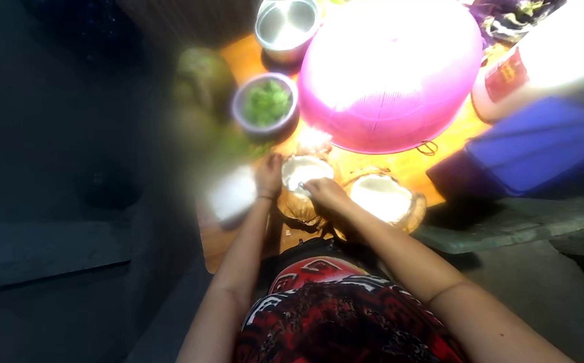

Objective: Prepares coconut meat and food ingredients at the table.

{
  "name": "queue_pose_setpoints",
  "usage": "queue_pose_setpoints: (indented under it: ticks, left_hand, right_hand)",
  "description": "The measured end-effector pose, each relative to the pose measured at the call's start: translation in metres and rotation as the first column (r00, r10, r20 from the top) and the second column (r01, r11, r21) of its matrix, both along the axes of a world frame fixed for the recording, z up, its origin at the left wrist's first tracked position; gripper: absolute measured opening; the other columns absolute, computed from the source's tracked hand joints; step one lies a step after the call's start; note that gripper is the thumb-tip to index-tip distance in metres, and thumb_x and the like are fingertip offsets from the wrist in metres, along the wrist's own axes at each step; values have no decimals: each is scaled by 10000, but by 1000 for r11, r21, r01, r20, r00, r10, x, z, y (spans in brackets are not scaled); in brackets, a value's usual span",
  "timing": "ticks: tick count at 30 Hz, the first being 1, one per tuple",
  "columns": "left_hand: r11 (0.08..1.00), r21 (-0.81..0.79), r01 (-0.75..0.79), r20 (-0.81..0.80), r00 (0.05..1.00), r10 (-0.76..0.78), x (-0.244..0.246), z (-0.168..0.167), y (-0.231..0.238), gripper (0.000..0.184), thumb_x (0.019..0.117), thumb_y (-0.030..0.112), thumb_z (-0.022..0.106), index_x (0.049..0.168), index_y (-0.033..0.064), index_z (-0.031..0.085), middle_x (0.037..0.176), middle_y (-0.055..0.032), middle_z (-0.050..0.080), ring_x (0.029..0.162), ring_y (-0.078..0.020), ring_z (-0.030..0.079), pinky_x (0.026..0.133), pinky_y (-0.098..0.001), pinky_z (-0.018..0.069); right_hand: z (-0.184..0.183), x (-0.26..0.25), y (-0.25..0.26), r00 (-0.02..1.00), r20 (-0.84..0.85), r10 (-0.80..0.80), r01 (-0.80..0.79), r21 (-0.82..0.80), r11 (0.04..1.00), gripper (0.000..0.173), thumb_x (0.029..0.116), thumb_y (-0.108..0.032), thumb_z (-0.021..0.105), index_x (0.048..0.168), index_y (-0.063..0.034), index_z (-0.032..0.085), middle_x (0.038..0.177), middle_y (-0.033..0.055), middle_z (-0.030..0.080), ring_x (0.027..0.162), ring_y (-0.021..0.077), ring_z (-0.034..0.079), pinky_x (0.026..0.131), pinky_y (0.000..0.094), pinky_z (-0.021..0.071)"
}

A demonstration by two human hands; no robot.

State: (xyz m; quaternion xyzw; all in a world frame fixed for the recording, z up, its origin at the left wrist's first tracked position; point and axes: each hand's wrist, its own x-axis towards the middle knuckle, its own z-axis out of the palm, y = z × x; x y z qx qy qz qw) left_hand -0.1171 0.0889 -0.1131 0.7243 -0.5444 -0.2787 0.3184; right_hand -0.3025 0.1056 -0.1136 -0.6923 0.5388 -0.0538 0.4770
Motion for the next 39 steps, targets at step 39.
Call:
queue_pose_setpoints:
  ticks: [39]
  left_hand:
    - [999,-42,-11,-58,998,8,5,-11,3,328,1086,311,492,1226,64,658,1061,-134,720,967,-257,691,880,-506,529]
  right_hand:
    - [-2,36,-57,946,25,324,-321,-79,944,393,1111,-241,405,1201,30,675,1171,256,679,1155,402,641,1002,620,464]
